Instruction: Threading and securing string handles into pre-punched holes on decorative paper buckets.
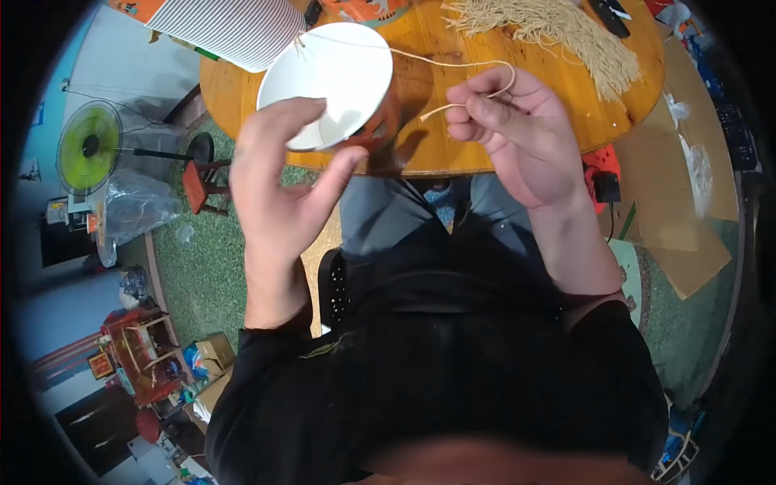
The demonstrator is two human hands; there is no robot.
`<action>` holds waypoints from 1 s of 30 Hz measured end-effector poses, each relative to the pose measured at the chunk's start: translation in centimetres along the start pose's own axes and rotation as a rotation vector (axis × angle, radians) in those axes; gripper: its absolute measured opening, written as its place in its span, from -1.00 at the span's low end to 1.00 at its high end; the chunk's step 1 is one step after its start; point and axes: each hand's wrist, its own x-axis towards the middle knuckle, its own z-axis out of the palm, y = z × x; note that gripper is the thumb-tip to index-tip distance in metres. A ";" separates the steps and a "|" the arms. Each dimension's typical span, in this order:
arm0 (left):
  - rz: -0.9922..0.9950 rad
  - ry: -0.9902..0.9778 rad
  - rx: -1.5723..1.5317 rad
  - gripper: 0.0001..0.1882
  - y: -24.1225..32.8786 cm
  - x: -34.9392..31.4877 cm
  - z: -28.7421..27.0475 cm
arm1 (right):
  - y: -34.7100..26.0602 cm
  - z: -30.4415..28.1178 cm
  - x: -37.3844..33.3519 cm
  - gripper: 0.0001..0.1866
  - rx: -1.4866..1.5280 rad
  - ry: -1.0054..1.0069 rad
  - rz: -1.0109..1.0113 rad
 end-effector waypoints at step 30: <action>-0.239 -0.248 -0.219 -0.94 2.3 -5.0 3.7 | 6.5 2.8 -4.4 -0.81 -0.963 0.088 -0.267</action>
